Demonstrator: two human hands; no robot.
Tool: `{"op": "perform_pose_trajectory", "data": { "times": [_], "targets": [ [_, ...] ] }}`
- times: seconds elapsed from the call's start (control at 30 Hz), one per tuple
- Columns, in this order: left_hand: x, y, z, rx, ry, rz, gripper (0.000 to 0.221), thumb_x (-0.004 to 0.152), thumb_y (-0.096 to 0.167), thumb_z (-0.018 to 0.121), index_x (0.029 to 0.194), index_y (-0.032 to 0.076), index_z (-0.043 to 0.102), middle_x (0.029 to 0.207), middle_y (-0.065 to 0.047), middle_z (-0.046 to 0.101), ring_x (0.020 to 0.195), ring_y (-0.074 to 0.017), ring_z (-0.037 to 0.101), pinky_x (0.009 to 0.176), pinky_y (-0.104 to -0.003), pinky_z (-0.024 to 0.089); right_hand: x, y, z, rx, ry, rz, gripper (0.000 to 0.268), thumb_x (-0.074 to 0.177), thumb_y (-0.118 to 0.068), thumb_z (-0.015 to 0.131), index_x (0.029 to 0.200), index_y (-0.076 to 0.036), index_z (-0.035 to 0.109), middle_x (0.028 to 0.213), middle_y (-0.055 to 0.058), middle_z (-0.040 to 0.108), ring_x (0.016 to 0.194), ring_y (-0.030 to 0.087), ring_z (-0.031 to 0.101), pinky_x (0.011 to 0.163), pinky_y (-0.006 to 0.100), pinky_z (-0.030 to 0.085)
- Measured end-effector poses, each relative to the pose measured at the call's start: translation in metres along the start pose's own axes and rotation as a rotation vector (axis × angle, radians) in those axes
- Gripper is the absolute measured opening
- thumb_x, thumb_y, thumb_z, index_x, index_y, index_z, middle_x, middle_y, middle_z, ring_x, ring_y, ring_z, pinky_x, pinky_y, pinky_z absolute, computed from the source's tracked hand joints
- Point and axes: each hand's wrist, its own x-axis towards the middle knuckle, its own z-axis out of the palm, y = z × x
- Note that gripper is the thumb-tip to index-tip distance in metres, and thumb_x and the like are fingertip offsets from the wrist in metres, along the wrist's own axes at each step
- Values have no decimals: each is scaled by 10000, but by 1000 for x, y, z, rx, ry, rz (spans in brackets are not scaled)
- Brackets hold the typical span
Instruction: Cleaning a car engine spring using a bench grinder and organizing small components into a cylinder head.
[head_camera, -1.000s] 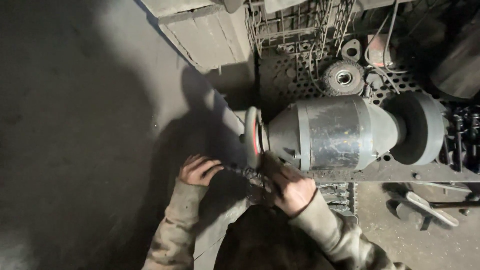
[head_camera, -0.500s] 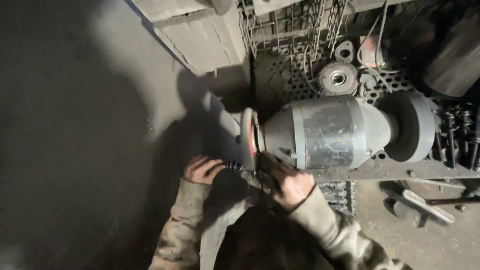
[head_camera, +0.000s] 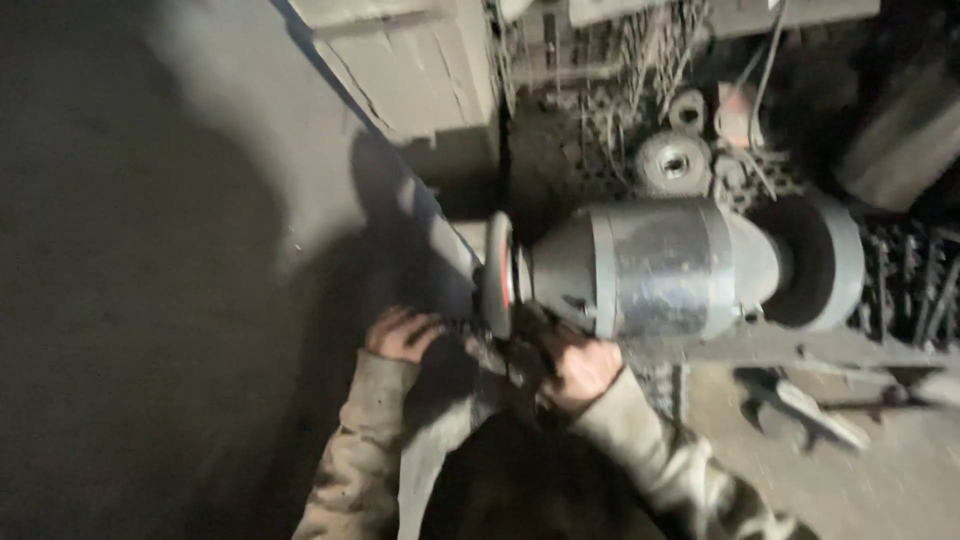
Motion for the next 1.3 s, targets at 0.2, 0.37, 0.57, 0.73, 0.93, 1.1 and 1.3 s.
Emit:
{"op": "perform_pose_trajectory", "data": {
  "times": [0.2, 0.37, 0.57, 0.73, 0.93, 1.1, 1.3],
  "targets": [
    [9, 23, -23, -101, 33, -92, 162, 798, 237, 826, 907, 120, 807, 896, -110, 743, 882, -312, 693, 821, -436, 556, -1, 5, -1, -63, 51, -179, 408, 673, -209, 773, 1057, -90, 699, 1031, 139, 711, 809, 371, 702, 636, 471, 577],
    [-22, 4, -5, -104, 105, -103, 201, 765, 209, 862, 934, 116, 805, 916, -106, 753, 885, -300, 703, 821, -430, 561, 3, 20, 22, -73, -22, -145, 429, 670, -228, 782, 1080, -120, 718, 979, 128, 700, 789, 369, 693, 631, 479, 577],
    [-28, 13, -10, -85, 131, -150, 203, 750, 210, 861, 919, 113, 802, 872, -131, 723, 848, -330, 683, 801, -440, 554, 1, -2, -2, -61, -83, -108, 309, 814, -263, 757, 1062, -85, 713, 941, 135, 717, 688, 375, 689, 596, 472, 564],
    [-6, 12, -18, -109, 113, -103, 176, 782, 206, 843, 925, 113, 798, 901, -120, 739, 861, -314, 689, 808, -429, 554, 7, -3, 1, -17, 93, -162, 331, 804, -223, 730, 1086, -51, 716, 950, 191, 720, 656, 375, 695, 552, 462, 568],
    [15, 14, -29, -66, 67, -95, 194, 745, 210, 862, 904, 118, 802, 865, -103, 748, 904, -315, 689, 899, -448, 538, 1, 14, 26, 25, 24, -107, 297, 828, -214, 736, 1079, -59, 699, 907, 169, 729, 666, 384, 700, 574, 478, 577],
    [17, 12, -36, -39, 93, 16, 218, 717, 178, 887, 905, 112, 799, 844, -102, 737, 939, -332, 689, 1082, -493, 472, 1, 20, 38, 34, -3, -97, 454, 709, -151, 715, 1140, -16, 674, 901, 184, 724, 641, 382, 700, 553, 471, 574],
    [19, 22, -50, -125, 121, -6, 209, 752, 165, 876, 935, 115, 789, 860, -98, 715, 862, -267, 699, 1192, -506, 425, -2, -7, 16, 122, 70, -133, 202, 903, -222, 734, 1033, -70, 709, 913, 160, 729, 678, 357, 714, 570, 447, 575]
  ]
}}
